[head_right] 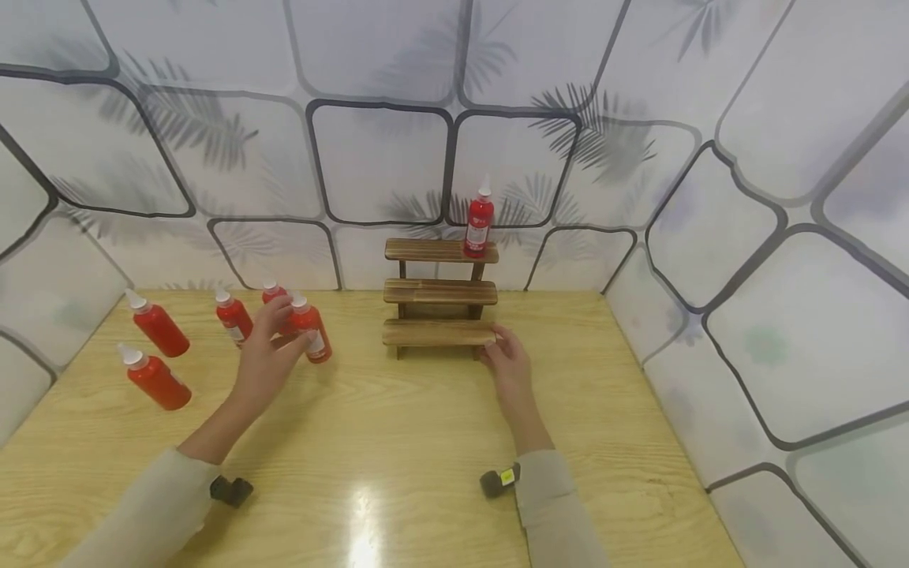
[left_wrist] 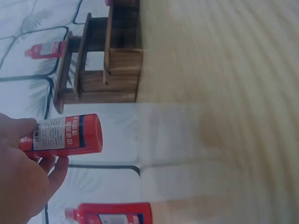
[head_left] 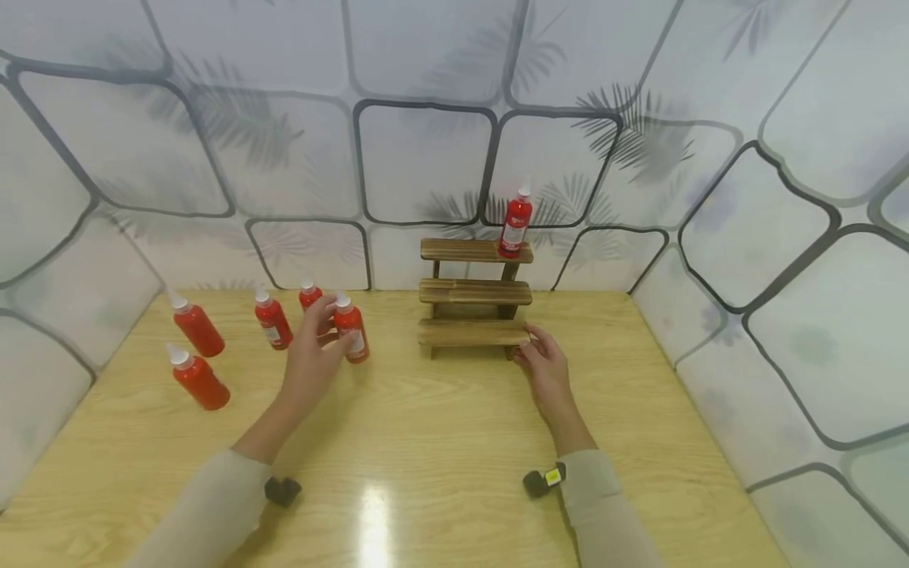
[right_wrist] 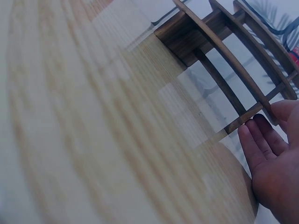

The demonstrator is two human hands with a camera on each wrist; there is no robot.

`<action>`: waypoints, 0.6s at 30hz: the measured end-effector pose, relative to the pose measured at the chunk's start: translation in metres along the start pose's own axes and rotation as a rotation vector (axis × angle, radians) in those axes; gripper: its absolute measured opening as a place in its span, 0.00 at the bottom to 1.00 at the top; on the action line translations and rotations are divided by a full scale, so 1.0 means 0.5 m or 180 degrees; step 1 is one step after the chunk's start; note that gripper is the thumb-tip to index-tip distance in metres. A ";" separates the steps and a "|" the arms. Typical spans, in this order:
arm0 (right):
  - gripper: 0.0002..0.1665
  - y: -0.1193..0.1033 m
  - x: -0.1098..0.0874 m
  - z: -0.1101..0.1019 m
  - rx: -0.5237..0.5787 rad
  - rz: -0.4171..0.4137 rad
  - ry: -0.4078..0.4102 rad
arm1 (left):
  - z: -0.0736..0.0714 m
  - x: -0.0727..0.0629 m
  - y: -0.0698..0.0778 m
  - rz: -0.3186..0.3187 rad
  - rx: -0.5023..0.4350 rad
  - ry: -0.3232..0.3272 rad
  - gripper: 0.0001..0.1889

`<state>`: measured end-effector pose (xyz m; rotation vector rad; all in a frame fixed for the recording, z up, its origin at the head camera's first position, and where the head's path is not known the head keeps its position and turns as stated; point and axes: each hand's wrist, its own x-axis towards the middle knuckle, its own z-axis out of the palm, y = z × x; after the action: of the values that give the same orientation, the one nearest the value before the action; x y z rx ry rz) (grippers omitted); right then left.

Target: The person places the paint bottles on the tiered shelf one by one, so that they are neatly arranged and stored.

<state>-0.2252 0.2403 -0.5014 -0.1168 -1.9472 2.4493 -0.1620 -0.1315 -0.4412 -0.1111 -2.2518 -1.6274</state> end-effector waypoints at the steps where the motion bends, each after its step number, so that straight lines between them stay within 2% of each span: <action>1: 0.24 0.000 0.000 0.000 0.0003 -0.0006 -0.0005 | 0.005 0.004 0.005 0.0021 -0.0023 -0.0027 0.31; 11: 0.25 0.004 0.000 -0.002 -0.0040 -0.0053 -0.0018 | 0.069 0.061 0.070 0.0278 -0.0093 -0.0312 0.33; 18: 0.24 0.004 0.000 -0.001 0.0000 -0.0043 -0.0018 | 0.118 0.117 0.113 0.0473 -0.0108 -0.0518 0.32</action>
<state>-0.2250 0.2405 -0.5035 -0.0965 -1.9437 2.4440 -0.2153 -0.0664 -0.3870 -0.4235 -2.2728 -1.6298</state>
